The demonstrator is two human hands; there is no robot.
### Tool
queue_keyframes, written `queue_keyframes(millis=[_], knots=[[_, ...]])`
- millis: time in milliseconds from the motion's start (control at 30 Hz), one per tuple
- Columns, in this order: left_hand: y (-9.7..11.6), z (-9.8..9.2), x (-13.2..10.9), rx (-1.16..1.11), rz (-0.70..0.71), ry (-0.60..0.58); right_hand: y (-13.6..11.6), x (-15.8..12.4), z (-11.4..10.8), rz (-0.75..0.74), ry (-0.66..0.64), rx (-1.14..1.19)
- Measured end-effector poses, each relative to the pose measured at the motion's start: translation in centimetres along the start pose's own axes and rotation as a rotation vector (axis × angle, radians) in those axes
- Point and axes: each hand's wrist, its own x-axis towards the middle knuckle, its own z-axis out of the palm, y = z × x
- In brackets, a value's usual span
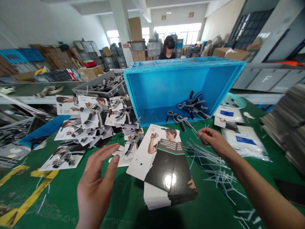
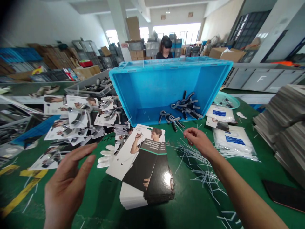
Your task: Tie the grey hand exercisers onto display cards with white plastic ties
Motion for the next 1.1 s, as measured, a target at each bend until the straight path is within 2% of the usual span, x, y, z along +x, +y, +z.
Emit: queue_keyframes(millis=[33, 67, 133, 167, 233, 300, 400, 500, 567, 667, 733, 800, 867, 900, 967, 1000, 1100], knots=[[1.0, 0.3, 0.6, 0.06, 0.213, -0.049, -2.1, -1.0, 0.0, -0.035, -0.013, 0.055], [2.1, 0.8, 1.1, 0.101, 0.408, -0.125, -4.3, -2.1, 0.2, -0.068, -0.1, 0.177], [3.8, 2.2, 1.9, 0.147, 0.68, -0.257, -8.2, -4.0, 1.2, -0.072, -0.359, 0.312], [4.4, 3.0, 2.1, 0.154, 0.752, -0.286, -9.7, -4.8, 2.0, -0.056, -0.466, 0.368], [4.9, 4.1, 2.3, 0.138, 0.772, -0.307, -11.9, -5.8, 3.5, -0.011, -0.631, 0.502], [4.7, 4.4, 2.1, 0.069, 0.665, -0.322, -12.8, -6.1, 5.0, 0.028, -0.708, 0.667], [4.0, 3.6, 1.4, -0.112, 0.347, -0.322, -13.0, -5.8, 7.0, 0.03, -0.675, 0.835], [3.9, 2.9, 0.8, -0.268, 0.039, -0.353, -12.8, -5.4, 9.0, -0.028, -0.598, 0.729], [3.8, 2.8, 0.6, -0.288, -0.04, -0.39, -12.8, -5.4, 10.2, -0.073, -0.553, 0.58], [3.1, 2.9, 0.4, -0.249, 0.003, -0.434, -12.7, -5.3, 11.0, -0.102, -0.482, 0.439], [1.9, 2.6, 0.1, -0.21, 0.023, -0.358, -12.4, -5.1, 11.0, -0.071, -0.453, 0.411], [0.1, 2.3, -0.5, -0.169, -0.055, -0.163, -12.0, -4.9, 10.8, -0.016, -0.447, 0.439], [-1.7, 2.0, -1.4, -0.198, -0.281, -0.014, -11.5, -4.6, 10.7, 0.031, -0.463, 0.506], [-2.4, 2.0, -1.9, -0.262, -0.421, -0.001, -11.3, -4.5, 10.7, 0.046, -0.474, 0.538], [-3.2, 2.1, -2.9, -0.478, -0.656, -0.084, -11.1, -4.3, 10.9, 0.058, -0.48, 0.577], [-3.4, 2.2, -3.2, -0.601, -0.725, -0.138, -11.0, -4.3, 11.0, 0.059, -0.475, 0.588], [-3.4, 2.3, -3.0, -0.825, -0.78, -0.188, -11.1, -4.2, 11.2, 0.062, -0.45, 0.604]])
